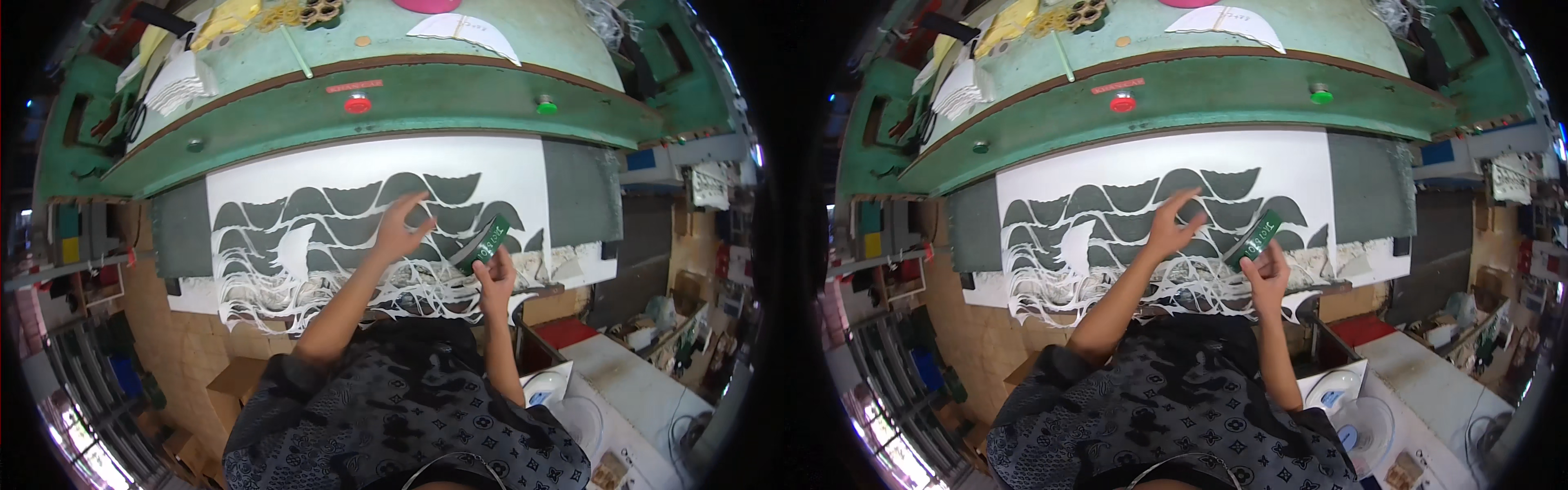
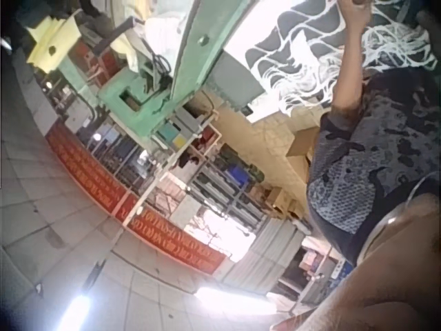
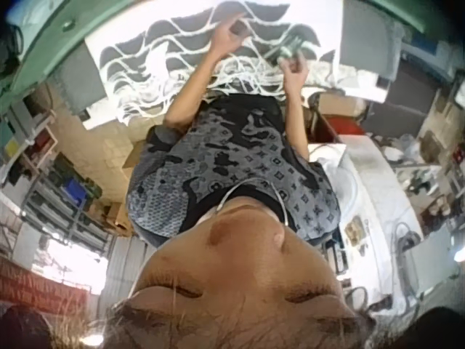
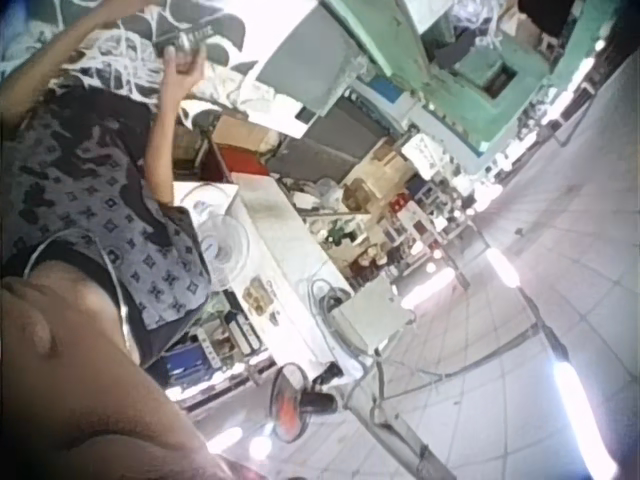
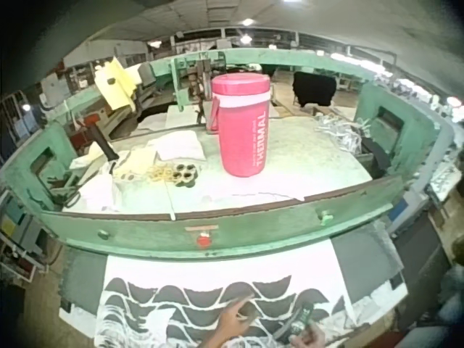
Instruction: The person repeatedly picks up small, white, circular paper cutouts from a large sheet on a green machine and stacks them into a neat pile on the machine's surface. The person uses both hands to separate the cutouts and align them in the stack.
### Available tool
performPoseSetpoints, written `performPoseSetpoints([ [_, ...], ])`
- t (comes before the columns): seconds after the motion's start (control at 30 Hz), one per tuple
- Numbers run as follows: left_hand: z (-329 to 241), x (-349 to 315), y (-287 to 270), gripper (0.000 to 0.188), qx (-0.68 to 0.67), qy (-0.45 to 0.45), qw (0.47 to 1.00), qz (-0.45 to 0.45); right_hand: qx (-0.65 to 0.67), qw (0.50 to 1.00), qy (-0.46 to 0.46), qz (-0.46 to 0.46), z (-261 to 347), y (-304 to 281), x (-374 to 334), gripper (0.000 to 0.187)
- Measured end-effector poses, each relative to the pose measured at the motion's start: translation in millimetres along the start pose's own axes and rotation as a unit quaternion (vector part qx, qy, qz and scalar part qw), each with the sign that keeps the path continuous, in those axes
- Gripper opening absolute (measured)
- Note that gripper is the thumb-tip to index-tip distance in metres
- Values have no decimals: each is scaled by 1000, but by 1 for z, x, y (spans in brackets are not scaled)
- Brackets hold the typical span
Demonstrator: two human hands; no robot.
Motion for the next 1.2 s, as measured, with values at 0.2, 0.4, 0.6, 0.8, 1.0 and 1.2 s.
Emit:
performPoseSetpoints([
  [0.2, -83, -94, 12, 82, -400, -96, 867, 283, 112, 979, 122, 122, 9, 12, -68, 71],
  [0.4, -147, -126, -20, 88, -206, 61, 951, 223, -166, 983, 4, 72, 51, 36, -106, 71],
  [0.6, -164, -146, -27, 85, -134, 108, 968, 182, -268, 947, -175, 37, 68, 51, -116, 55],
  [0.8, -175, -147, -34, 88, -116, 79, 971, 192, -123, 989, -75, 26, 35, 36, -99, 21],
  [1.0, -130, -112, -50, 11, -135, 58, 983, 115, -204, 956, -34, 207, 60, 37, -65, 16],
  [1.2, -78, -75, -31, 10, -25, 13, 999, -36, -124, 957, 111, 239, 31, 15, -19, 13],
])
Point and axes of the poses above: each hand's wrist, its own x-axis towards the middle knuckle, its own y-axis out of the palm, z = x × y, the point moved 4 cm from there along x, towards the middle knuckle
